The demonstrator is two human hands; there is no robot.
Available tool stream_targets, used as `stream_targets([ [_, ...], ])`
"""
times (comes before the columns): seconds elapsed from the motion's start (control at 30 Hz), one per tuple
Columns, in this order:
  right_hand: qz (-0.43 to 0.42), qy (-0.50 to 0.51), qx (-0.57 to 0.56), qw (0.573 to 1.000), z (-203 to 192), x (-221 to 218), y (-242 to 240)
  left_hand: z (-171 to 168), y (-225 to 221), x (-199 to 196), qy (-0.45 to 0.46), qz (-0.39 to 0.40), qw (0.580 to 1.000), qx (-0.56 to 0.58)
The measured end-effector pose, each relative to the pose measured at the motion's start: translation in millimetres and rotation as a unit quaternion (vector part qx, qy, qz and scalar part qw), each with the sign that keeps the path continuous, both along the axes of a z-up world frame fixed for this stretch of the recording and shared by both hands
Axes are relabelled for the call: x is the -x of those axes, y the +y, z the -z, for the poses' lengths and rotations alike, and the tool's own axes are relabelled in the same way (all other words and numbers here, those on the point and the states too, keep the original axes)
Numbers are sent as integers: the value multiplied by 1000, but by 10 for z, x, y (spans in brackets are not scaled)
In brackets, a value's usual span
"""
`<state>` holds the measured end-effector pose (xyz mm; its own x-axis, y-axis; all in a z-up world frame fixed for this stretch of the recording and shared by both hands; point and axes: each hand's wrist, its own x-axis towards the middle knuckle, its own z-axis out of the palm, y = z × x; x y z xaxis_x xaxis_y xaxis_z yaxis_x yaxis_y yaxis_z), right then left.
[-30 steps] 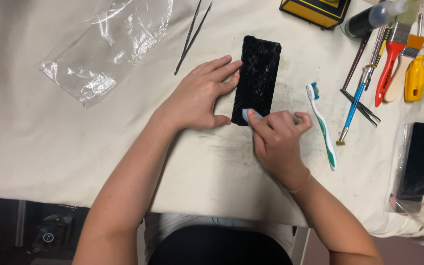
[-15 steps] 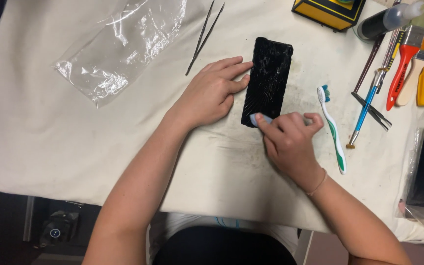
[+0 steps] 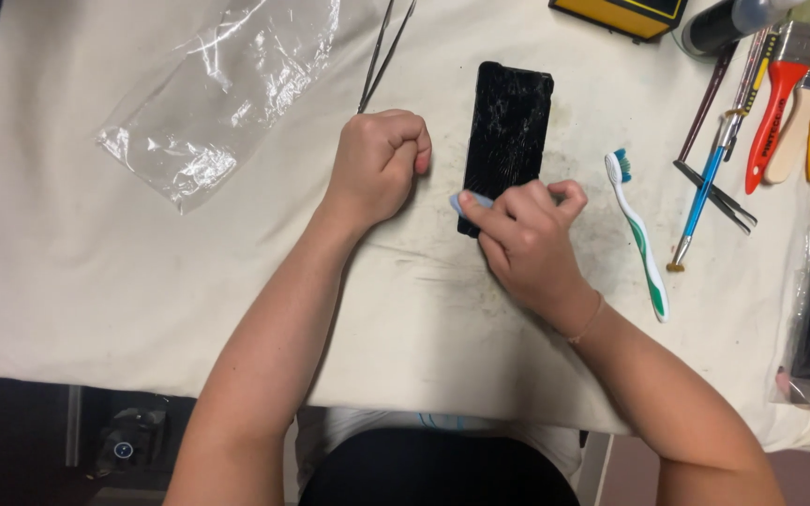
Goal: Cleaning a mobile phone screen by brushing the edges, spraying cleaning solution, and wiping the surface with a microfiber cloth.
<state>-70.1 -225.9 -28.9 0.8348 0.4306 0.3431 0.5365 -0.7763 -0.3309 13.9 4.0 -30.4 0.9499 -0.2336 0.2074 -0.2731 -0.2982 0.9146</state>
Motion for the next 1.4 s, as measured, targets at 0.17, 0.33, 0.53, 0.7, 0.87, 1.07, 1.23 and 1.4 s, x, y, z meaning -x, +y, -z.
stream_targets([
  [0.17,14,-4,35,999,1,26,-127,-88,1,18,6,15,999,38],
  [0.33,36,-13,16,999,99,-128,-21,-91,2,41,8,18,999,34],
  [0.53,53,-4,28,998,59,-216,-75,-99,2,26,7,19,999,28],
  [0.7,52,-24,12,998,55,-290,100,-119,1,1,7,14,999,29],
  [0.87,98,-41,81,991,54,-288,-42,-106,4,26,7,13,1000,26],
  [1.07,123,-28,73,989,11,-301,235,-118,-20,34,19,9,1000,20],
  [1.23,155,-50,80,983,119,-492,268,-104,8,41,19,10,1000,11],
  [1.4,171,-52,63,982,71,-475,408,-118,-14,23,22,10,1000,6],
])
